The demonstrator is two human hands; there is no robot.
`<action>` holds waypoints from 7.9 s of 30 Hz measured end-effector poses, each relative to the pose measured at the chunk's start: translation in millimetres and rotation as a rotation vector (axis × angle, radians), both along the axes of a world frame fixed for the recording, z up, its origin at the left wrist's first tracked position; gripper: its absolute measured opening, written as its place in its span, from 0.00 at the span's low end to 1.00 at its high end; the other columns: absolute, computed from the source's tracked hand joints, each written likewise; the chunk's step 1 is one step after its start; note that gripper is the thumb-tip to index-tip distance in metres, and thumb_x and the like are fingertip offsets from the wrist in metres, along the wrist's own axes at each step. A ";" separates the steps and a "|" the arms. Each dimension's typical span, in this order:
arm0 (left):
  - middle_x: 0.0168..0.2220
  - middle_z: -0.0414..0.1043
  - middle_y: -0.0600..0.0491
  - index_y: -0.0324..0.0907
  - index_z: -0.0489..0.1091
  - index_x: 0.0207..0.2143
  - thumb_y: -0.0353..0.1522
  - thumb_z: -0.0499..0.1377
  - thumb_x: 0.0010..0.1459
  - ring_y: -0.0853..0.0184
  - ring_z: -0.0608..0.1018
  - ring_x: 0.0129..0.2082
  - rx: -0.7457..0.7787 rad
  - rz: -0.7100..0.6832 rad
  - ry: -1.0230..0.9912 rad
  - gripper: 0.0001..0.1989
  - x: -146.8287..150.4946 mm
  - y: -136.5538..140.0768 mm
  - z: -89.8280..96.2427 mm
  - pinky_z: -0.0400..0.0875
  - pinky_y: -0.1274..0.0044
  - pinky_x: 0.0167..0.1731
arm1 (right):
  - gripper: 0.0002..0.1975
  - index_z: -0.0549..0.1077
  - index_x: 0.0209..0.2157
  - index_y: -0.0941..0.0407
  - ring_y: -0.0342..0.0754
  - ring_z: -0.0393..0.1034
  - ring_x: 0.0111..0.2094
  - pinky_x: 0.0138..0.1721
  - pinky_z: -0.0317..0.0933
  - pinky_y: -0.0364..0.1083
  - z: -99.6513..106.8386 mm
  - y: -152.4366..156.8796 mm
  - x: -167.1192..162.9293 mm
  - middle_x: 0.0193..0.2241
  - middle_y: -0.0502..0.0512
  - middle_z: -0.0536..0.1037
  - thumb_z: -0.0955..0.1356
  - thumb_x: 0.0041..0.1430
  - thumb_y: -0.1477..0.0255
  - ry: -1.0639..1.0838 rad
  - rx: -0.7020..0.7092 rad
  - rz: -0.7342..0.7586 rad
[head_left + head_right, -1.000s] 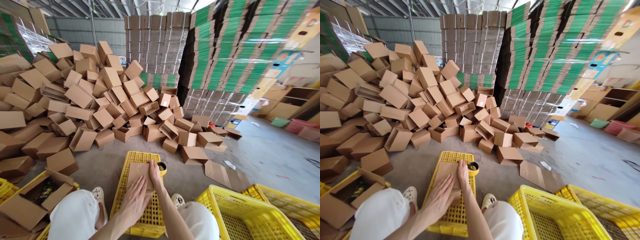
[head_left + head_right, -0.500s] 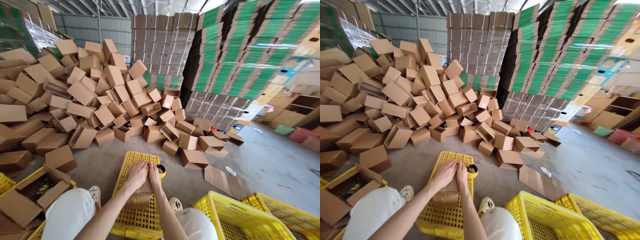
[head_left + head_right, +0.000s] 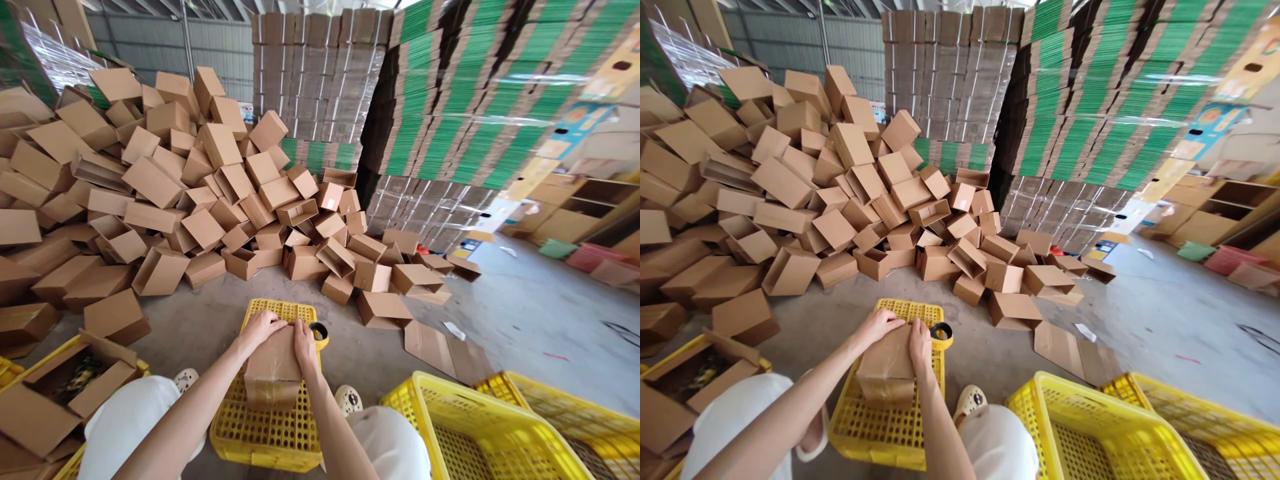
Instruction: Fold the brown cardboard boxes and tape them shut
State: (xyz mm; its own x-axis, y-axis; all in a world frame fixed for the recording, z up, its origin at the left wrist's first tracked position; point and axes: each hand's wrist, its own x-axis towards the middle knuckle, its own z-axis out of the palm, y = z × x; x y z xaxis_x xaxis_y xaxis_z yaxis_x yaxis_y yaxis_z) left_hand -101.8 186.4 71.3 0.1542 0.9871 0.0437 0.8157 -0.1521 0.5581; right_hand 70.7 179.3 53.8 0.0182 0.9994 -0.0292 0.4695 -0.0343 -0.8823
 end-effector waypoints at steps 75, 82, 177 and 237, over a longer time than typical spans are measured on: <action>0.76 0.52 0.46 0.44 0.33 0.78 0.46 0.47 0.75 0.54 0.63 0.73 0.453 -0.036 0.390 0.39 17.0 -178.2 -35.8 0.58 0.50 0.70 | 0.21 0.78 0.35 0.51 0.57 0.78 0.48 0.51 0.66 0.51 6.8 -6.7 -3.9 0.43 0.61 0.85 0.56 0.69 0.61 0.019 -0.039 -0.038; 0.74 0.56 0.47 0.48 0.53 0.75 0.39 0.43 0.76 0.53 0.63 0.73 0.296 0.017 0.248 0.28 8.9 -129.0 -27.6 0.46 0.46 0.73 | 0.22 0.78 0.35 0.51 0.58 0.78 0.48 0.51 0.66 0.51 5.2 -6.4 -3.4 0.43 0.60 0.85 0.57 0.70 0.59 0.039 -0.034 -0.047; 0.45 0.79 0.54 0.48 0.74 0.40 0.29 0.63 0.63 0.64 0.81 0.47 0.127 0.175 -0.074 0.05 -31.0 -76.7 -6.2 0.69 0.75 0.47 | 0.24 0.81 0.39 0.53 0.57 0.76 0.50 0.53 0.62 0.50 12.7 -5.7 -5.4 0.45 0.61 0.84 0.57 0.69 0.58 0.039 -0.090 -0.048; 0.53 0.75 0.52 0.47 0.75 0.46 0.28 0.65 0.56 0.61 0.77 0.57 -0.041 -0.044 -0.280 0.15 -47.3 -63.8 23.0 0.68 0.72 0.60 | 0.23 0.79 0.36 0.53 0.58 0.77 0.47 0.51 0.64 0.51 13.1 -8.9 -5.1 0.43 0.61 0.85 0.56 0.69 0.58 0.039 -0.065 -0.049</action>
State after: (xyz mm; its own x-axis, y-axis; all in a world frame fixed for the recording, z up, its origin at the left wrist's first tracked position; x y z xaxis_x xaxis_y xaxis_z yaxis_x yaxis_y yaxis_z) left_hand -149.1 122.5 94.3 0.1843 0.9815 0.0512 0.6221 -0.1568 0.7671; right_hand 65.6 170.4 66.8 0.0644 0.9934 -0.0954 0.4315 -0.1139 -0.8949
